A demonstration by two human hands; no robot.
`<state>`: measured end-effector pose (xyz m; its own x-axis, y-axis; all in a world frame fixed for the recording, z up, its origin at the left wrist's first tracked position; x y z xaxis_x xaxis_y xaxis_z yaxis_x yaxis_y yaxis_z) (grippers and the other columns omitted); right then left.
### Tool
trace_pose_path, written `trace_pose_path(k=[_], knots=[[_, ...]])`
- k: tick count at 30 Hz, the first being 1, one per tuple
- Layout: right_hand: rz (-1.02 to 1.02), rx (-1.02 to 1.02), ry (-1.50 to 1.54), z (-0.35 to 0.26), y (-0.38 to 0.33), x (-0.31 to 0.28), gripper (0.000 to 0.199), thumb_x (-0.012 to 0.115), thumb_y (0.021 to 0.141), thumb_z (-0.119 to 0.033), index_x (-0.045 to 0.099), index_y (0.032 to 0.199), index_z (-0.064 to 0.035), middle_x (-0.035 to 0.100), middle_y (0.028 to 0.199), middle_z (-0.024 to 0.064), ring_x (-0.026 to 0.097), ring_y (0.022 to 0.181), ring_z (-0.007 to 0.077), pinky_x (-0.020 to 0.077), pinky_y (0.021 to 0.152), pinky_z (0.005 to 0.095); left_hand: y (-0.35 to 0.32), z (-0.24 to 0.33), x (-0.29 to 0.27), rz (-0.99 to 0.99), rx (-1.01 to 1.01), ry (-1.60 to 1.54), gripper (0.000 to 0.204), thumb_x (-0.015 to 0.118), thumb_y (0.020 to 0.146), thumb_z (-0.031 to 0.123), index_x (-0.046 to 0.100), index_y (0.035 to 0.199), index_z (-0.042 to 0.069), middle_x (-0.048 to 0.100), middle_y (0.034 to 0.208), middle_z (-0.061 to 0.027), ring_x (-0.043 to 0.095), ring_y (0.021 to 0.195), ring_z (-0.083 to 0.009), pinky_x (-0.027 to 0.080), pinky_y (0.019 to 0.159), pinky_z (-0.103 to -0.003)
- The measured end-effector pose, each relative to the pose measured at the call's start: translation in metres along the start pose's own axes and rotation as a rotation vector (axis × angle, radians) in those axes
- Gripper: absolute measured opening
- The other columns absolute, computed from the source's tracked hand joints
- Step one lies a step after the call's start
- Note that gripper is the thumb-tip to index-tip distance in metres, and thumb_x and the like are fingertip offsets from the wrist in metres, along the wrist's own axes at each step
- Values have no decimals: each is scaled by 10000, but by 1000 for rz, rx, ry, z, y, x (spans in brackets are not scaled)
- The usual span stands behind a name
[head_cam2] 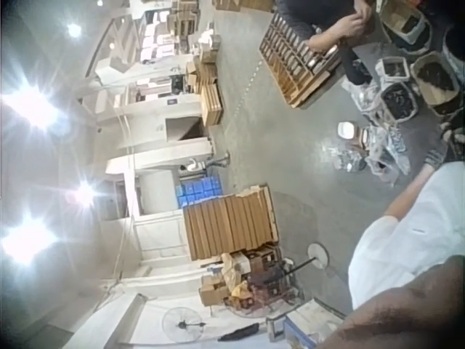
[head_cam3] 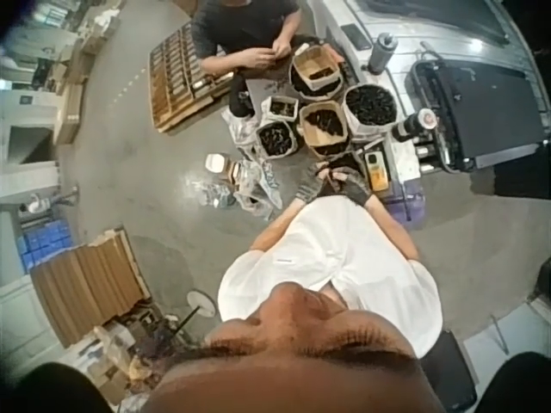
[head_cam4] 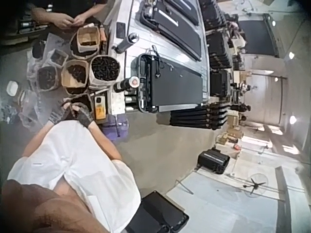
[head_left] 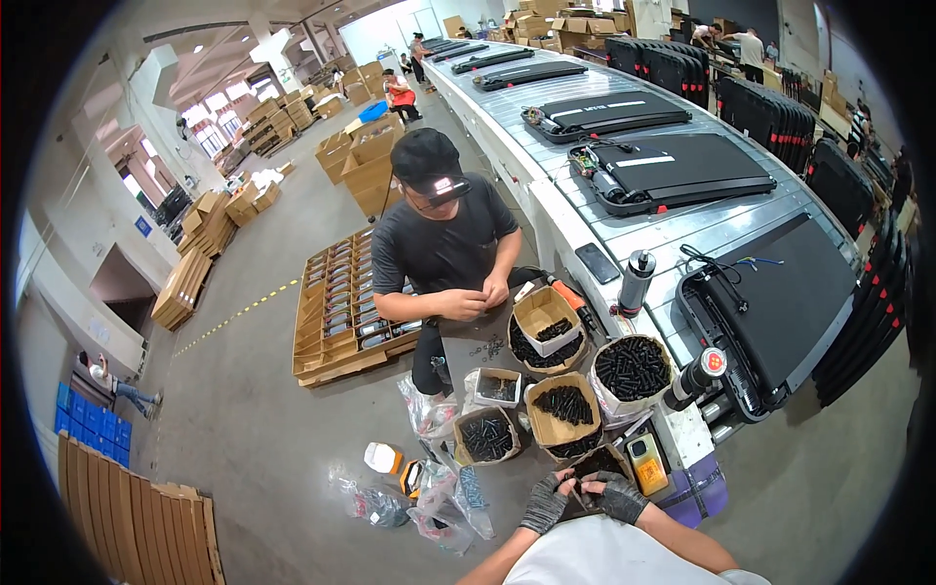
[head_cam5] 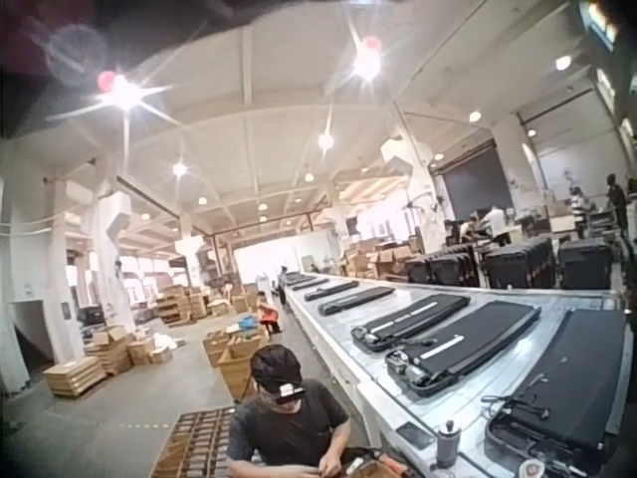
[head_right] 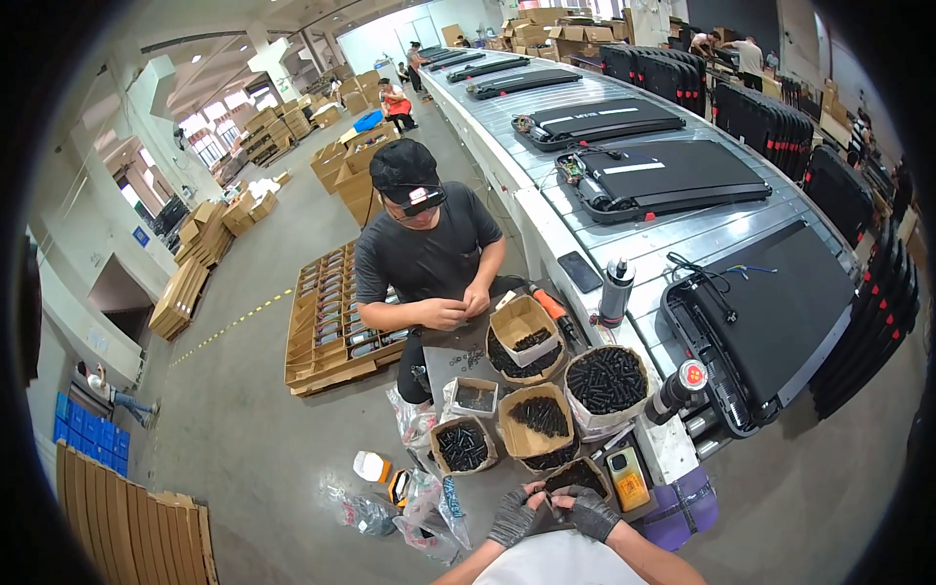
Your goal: Sorting and inspecting small black components into various containers at a factory workstation.
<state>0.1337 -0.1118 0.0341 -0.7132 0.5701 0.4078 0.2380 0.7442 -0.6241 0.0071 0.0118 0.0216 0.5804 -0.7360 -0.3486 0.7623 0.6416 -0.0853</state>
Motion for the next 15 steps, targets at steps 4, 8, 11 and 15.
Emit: trace_pose_path(k=[4,8,11,15], knots=[[94,-126,-253,-5,-3,-6,216,627,830,-126,645,1000,7,651,857,58,596,697,122,482,652,244,4,1,-13,53,127,121,252,562,889,160,625,1102,40,618,890,-180,606,858,-333,474,771,-381],[48,-197,-403,-6,-8,-3,241,622,821,-163,673,993,-3,656,884,49,596,823,128,469,756,257,8,-8,-5,1,221,54,254,551,901,165,624,1116,51,620,891,-174,604,867,-331,472,779,-383],[66,-236,-435,-4,-4,-5,252,626,824,-186,670,993,-4,651,878,41,586,825,116,466,759,256,2,-16,8,-93,192,139,253,542,917,185,627,1121,61,635,900,-170,615,866,-320,475,784,-379],[89,-226,-554,-1,1,-9,257,630,823,-192,664,978,10,665,889,75,604,838,135,476,774,273,-5,-16,17,-137,3,47,270,529,932,233,628,1136,87,642,994,-155,618,931,-299,478,828,-369]])
Point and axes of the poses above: each hand's wrist, its own y-axis towards the middle knuckle, its own x-axis out of the palm, z = x × y, the point moved 1 cm from there along y, towards the middle knuckle
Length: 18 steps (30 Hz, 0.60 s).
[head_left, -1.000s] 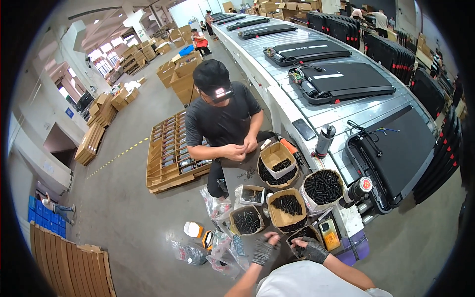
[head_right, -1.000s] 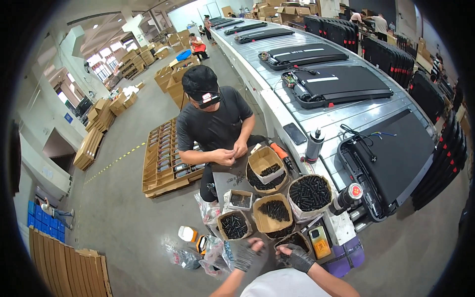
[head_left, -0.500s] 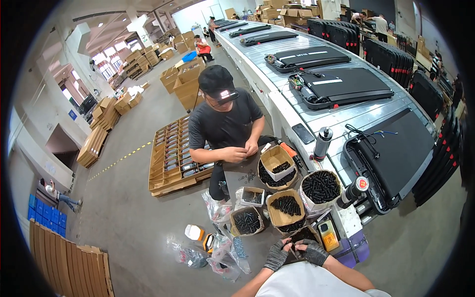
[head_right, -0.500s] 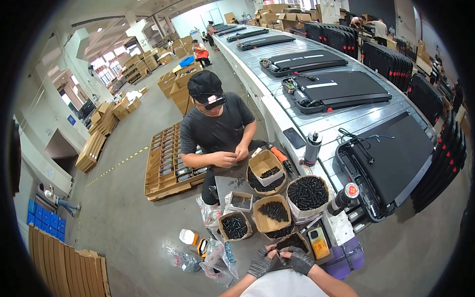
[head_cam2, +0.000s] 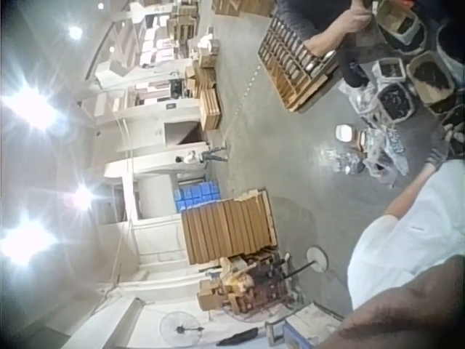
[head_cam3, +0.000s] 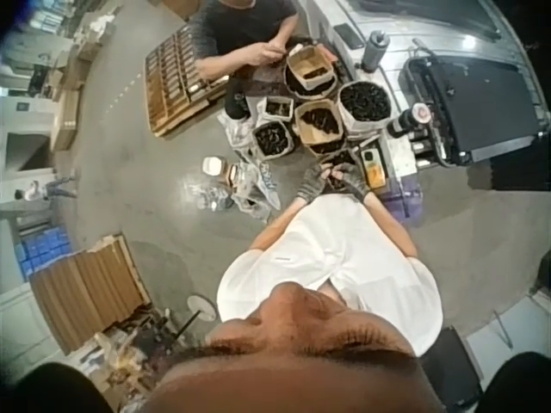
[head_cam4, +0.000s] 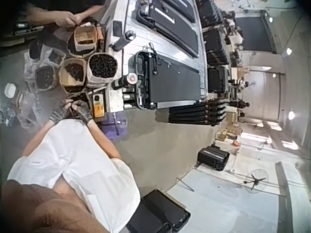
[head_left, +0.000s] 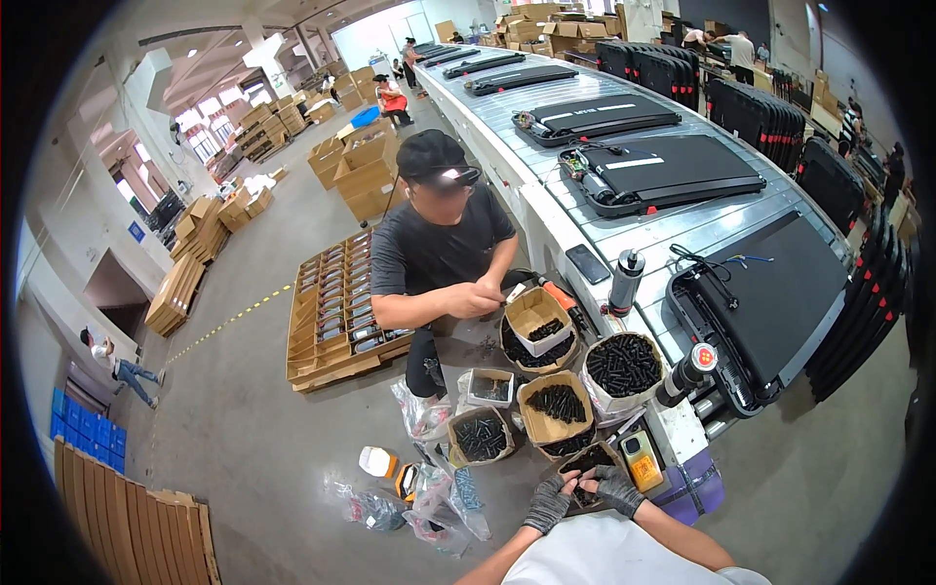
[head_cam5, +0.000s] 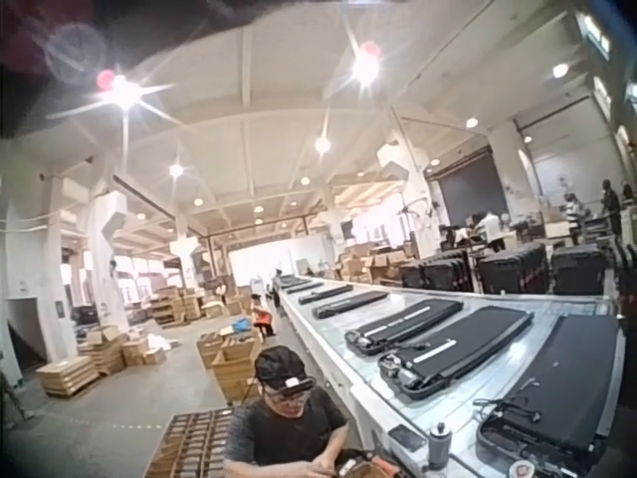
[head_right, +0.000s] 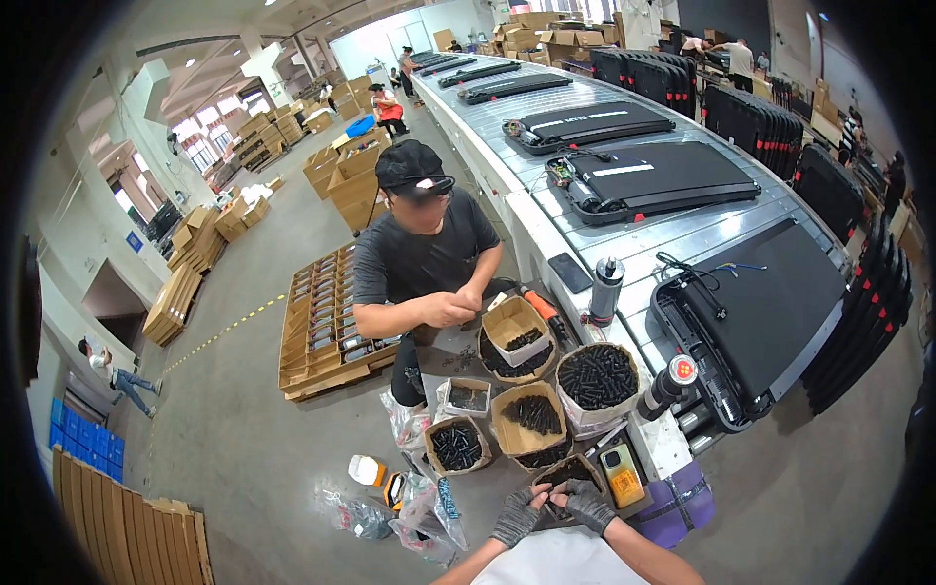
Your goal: Sorting and inspecting small black components into various containers at a factory workstation.
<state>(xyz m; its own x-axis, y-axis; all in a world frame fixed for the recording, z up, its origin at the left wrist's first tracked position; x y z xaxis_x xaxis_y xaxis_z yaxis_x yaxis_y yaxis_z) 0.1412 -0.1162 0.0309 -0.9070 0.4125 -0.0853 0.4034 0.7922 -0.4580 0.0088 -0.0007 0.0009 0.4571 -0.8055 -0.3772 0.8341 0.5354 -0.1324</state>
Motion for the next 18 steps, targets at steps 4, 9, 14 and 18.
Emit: trace_pose_path(k=[4,9,14,18], knots=[[2,35,108,-3,-3,5,262,637,824,-205,658,968,12,662,870,72,607,817,136,484,748,276,1,-2,3,46,-11,-83,268,551,920,243,643,1112,81,664,994,-153,636,940,-285,483,837,-357],[48,49,156,-7,-3,9,255,647,817,-198,651,953,18,653,848,72,606,804,143,493,733,281,2,0,0,48,-19,-75,265,573,910,212,642,1103,44,672,973,-153,642,908,-249,483,809,-332],[146,-98,-23,11,6,10,266,643,824,-205,639,960,24,650,848,84,606,797,153,495,741,283,4,3,-1,44,1,-58,245,594,894,204,650,1068,40,667,941,-140,638,875,-244,490,789,-329],[133,-78,30,-1,0,9,276,649,825,-210,631,965,28,648,861,89,602,797,159,491,743,289,6,9,-6,2,1,-39,237,598,890,191,650,1070,47,661,931,-138,635,870,-249,491,785,-325]])
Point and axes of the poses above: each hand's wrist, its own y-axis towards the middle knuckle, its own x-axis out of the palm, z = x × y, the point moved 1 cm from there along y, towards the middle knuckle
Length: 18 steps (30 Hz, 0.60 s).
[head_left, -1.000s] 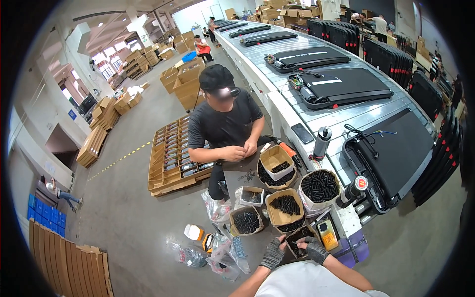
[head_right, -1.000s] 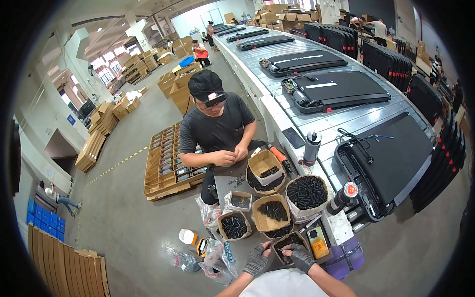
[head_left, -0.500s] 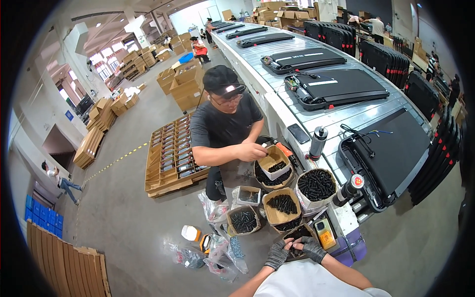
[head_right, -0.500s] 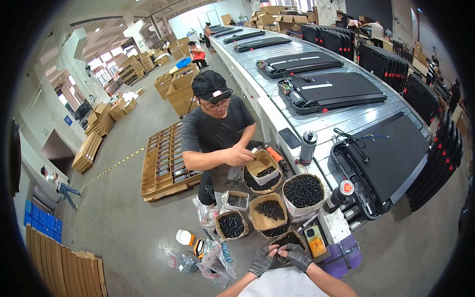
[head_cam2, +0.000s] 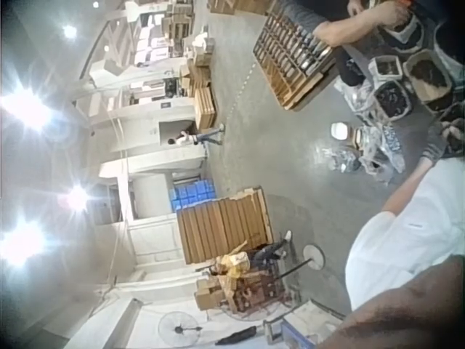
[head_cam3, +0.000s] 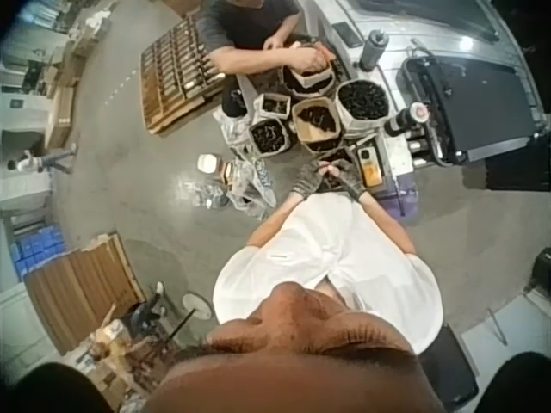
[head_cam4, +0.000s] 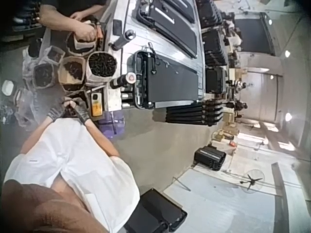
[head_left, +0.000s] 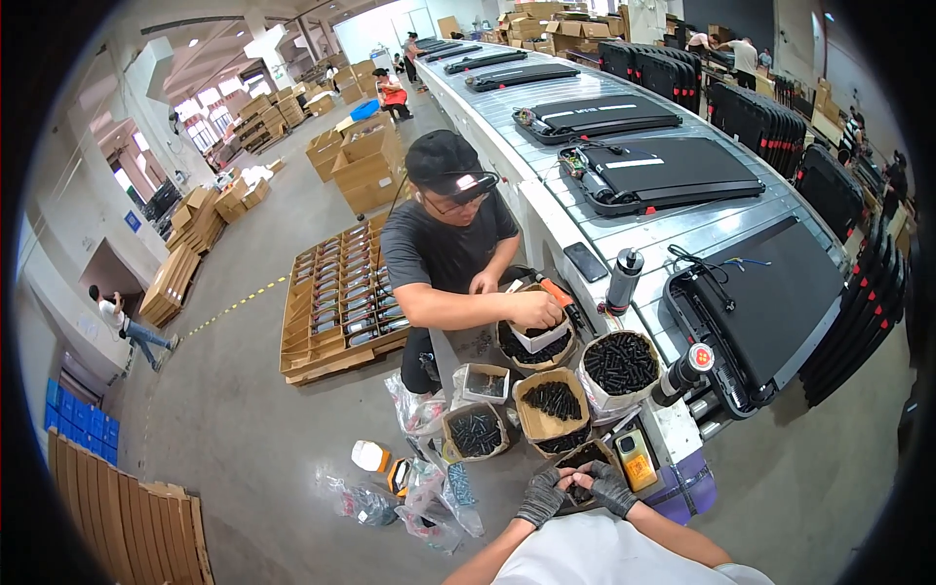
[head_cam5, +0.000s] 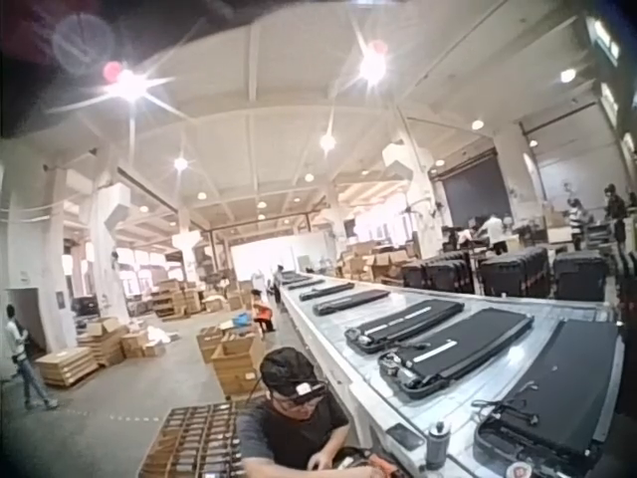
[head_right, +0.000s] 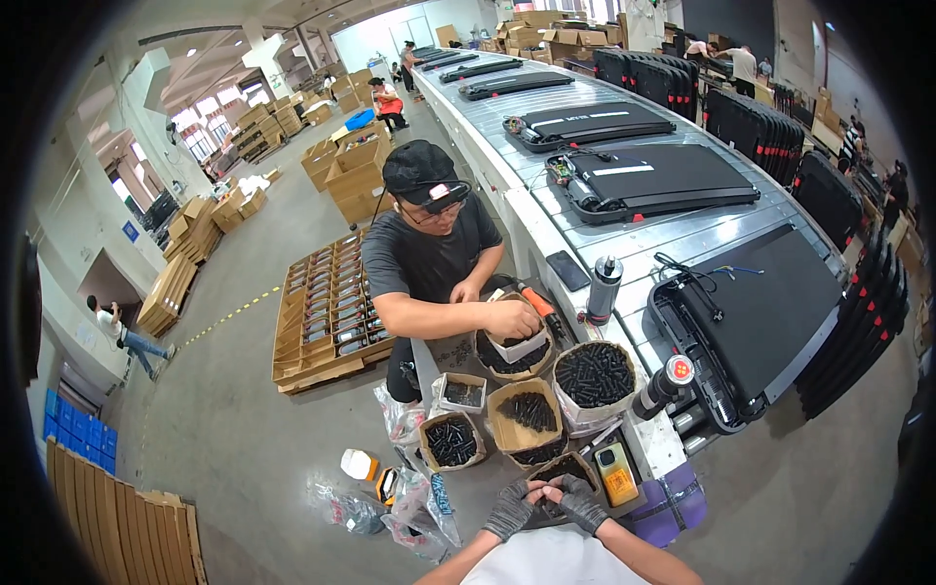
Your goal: Sorting and inspecting small black components into various containers at a factory workstation.
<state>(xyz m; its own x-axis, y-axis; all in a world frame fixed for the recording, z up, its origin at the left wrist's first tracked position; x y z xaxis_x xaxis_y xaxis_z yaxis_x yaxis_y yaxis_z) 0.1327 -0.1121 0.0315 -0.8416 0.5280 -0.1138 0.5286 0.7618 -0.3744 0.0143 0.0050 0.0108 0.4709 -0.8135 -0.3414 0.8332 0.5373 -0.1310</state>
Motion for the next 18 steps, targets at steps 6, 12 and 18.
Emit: trace_pose_path(k=[6,12,18], knots=[[115,-83,-84,-2,5,-1,234,633,842,-197,627,947,12,643,849,81,594,808,154,483,746,294,3,3,2,84,-116,-339,299,614,887,206,627,1088,-15,662,910,-92,613,857,-166,489,784,-293],[143,-6,36,10,10,-1,234,642,836,-209,616,945,-3,642,860,77,592,812,160,480,752,299,5,1,6,65,-233,-409,334,628,881,203,613,1116,-34,662,938,-88,600,852,-137,491,774,-272],[88,51,112,4,11,0,246,633,851,-205,604,982,0,639,861,75,595,803,143,480,739,278,11,-8,13,203,-139,-260,239,625,862,160,662,1043,8,683,863,-87,619,784,-146,494,750,-285]])
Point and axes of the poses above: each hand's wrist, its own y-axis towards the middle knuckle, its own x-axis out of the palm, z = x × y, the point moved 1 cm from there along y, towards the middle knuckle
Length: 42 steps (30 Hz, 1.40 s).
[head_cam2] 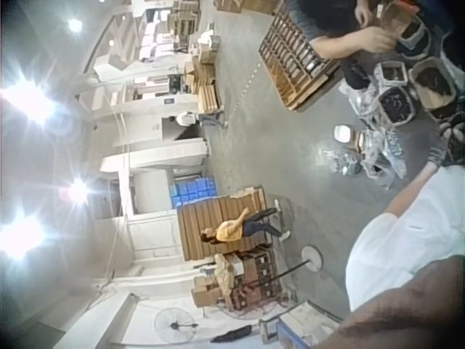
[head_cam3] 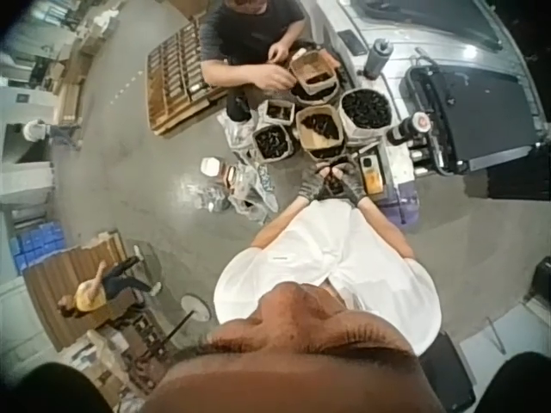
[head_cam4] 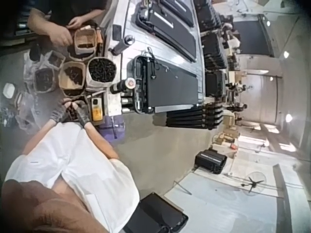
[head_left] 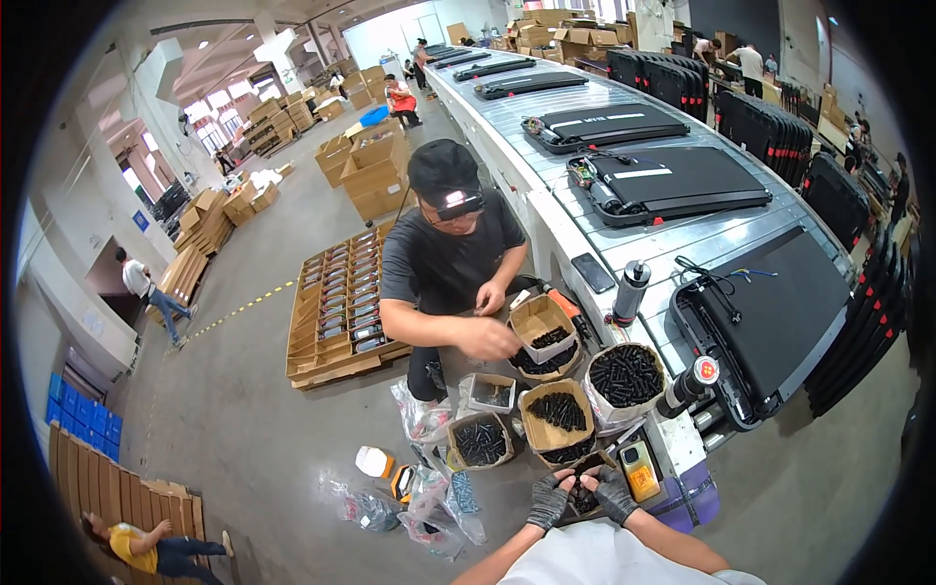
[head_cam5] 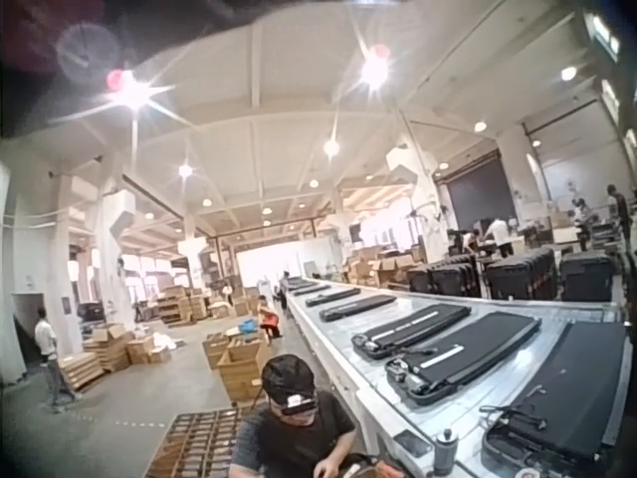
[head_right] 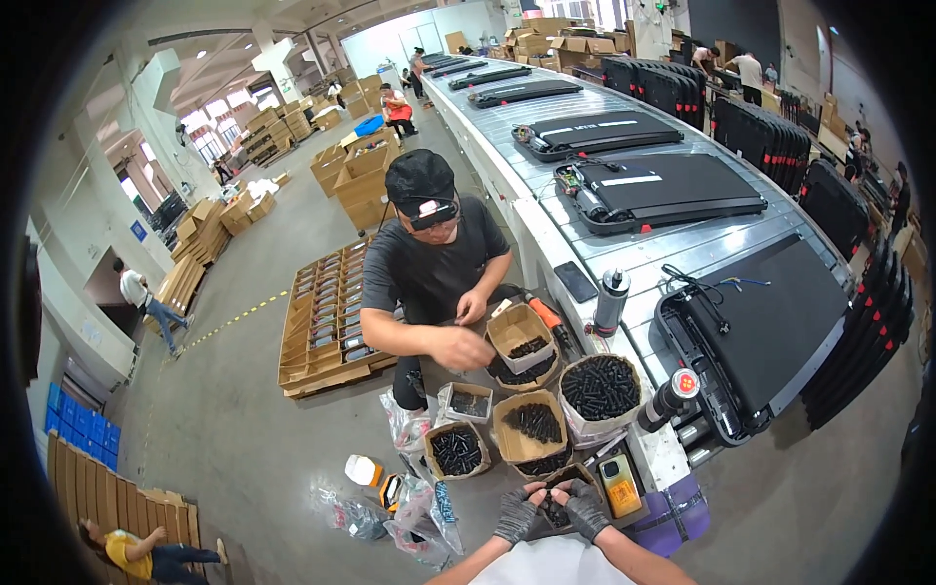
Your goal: Sorting and inspecting small black components into various containers at a factory workstation.
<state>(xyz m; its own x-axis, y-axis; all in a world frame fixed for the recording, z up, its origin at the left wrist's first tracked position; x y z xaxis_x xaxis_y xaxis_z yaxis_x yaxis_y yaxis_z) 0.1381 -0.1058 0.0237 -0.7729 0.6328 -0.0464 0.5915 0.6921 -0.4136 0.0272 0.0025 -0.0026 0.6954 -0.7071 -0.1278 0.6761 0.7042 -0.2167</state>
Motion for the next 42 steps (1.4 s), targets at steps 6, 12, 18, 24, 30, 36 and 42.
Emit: trace_pose_path(k=[6,12,18,24,30,36,42], knots=[[-43,286,813,47,14,-28,182,560,901,-115,585,1037,4,632,911,97,627,807,215,541,746,326,0,-1,-17,-9,-129,-182,240,600,895,190,657,1052,17,654,803,-47,592,670,-114,486,628,-260],[-202,220,865,-17,-8,-37,206,535,898,-83,578,1074,16,626,964,127,633,879,239,547,776,349,-4,5,-29,-45,-179,-218,243,597,897,171,659,1073,15,629,772,-16,550,632,-83,472,595,-249],[-292,270,716,10,-4,-35,296,586,899,-169,559,1111,35,613,996,136,624,886,247,537,799,350,-2,14,-30,-71,-179,-249,260,605,889,158,650,1099,11,641,818,-8,562,701,-78,474,656,-238],[-226,144,381,-10,-6,-23,225,566,920,-154,619,1067,8,653,906,73,612,830,150,496,757,269,0,9,-26,-140,-221,-243,286,612,896,185,635,1126,17,641,859,-4,558,736,-77,470,670,-232],[-186,95,352,-15,-9,-19,272,606,902,-174,616,1099,13,641,915,62,594,855,131,480,770,249,-1,10,-16,-198,-306,-396,289,626,888,170,631,1130,11,655,891,-22,570,767,-92,470,691,-226],[-226,99,632,-1,-4,-22,177,607,884,-170,606,994,-32,629,910,81,605,859,185,499,784,283,-5,-2,-11,-221,-355,-514,286,632,884,168,619,1111,-7,658,918,-55,590,812,-116,479,747,-245],[-190,118,1005,-30,-8,-21,154,514,893,-206,558,918,-61,618,1012,129,598,946,238,499,843,358,0,5,-19,-150,-331,-517,300,640,880,203,610,1109,11,646,904,-39,586,807,-121,488,718,-258]])
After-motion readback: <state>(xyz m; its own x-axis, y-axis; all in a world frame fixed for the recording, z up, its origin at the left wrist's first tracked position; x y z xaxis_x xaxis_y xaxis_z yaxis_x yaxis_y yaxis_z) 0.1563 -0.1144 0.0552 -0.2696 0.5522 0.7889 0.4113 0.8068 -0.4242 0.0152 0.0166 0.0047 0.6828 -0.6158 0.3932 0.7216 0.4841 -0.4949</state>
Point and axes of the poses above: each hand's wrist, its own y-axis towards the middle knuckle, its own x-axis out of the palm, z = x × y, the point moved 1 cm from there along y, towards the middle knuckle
